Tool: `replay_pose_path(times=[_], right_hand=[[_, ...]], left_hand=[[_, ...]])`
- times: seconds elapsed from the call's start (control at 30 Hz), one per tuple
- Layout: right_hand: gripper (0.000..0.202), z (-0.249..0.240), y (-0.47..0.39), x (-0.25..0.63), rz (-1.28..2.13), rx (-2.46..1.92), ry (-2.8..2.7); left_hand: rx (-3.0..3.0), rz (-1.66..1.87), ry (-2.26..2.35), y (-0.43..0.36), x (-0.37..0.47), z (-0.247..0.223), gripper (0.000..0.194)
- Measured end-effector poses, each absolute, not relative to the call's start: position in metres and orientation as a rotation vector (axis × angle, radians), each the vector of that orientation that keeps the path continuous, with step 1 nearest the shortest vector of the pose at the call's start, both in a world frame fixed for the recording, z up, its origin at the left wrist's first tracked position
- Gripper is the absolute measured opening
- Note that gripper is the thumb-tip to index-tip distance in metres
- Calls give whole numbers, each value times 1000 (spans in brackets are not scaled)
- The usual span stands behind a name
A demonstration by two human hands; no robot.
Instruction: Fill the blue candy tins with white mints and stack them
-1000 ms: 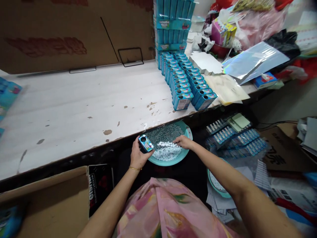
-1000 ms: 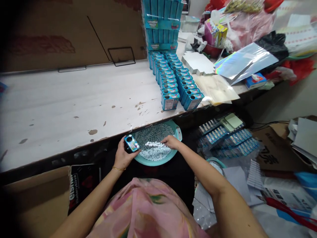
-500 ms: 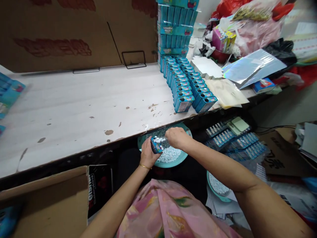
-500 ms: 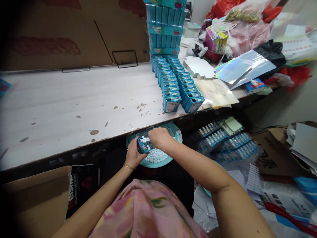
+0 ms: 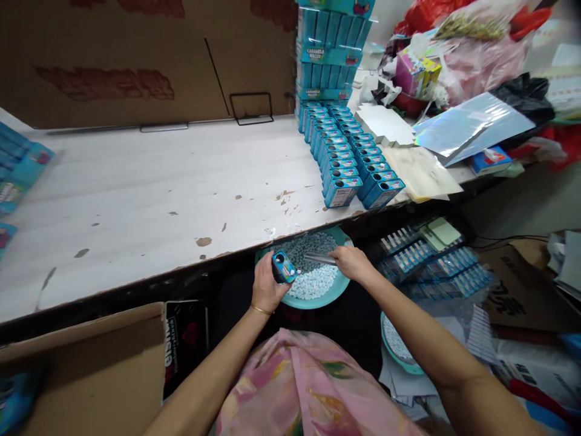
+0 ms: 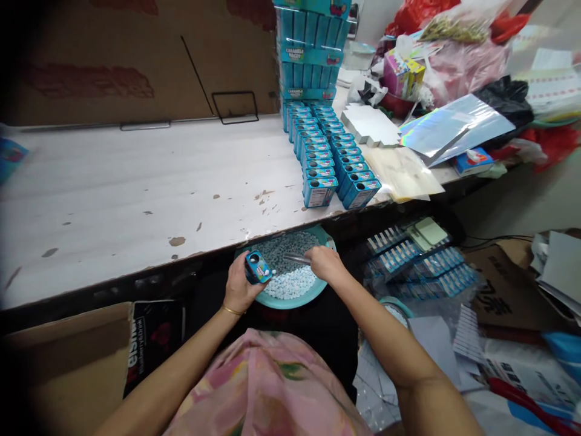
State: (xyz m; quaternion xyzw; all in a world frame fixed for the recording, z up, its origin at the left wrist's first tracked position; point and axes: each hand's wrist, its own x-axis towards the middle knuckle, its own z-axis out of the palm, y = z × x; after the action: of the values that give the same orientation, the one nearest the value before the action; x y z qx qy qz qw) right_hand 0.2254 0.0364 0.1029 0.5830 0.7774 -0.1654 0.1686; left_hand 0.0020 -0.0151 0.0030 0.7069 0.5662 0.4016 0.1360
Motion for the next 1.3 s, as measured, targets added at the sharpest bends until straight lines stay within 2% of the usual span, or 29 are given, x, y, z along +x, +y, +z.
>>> replay_pose_path(times=[0.27, 0.53, 0.73, 0.83, 1.03, 1.3], right_hand=[[40, 60, 26, 226, -603, 1747, 2195], [36, 34, 17, 230, -429, 1840, 2236], [38, 17, 12, 226, -726, 1884, 2198], [30, 11, 9, 221, -829, 1917, 2195], [25, 9, 10, 227, -1065, 2112, 2161], [31, 8, 14, 222, -700, 1896, 2177]], left_hand=[[1954, 1263, 1715, -20, 0, 24, 81], [2269, 1271, 1747, -14, 5, 36, 74], [1780, 1380, 1739, -10, 24, 59, 87], [1550, 1473, 1611, -3, 40, 65, 91], [1328, 1436, 1571, 7, 64, 74, 86], [1401, 1156, 1715, -13, 53, 55, 77]])
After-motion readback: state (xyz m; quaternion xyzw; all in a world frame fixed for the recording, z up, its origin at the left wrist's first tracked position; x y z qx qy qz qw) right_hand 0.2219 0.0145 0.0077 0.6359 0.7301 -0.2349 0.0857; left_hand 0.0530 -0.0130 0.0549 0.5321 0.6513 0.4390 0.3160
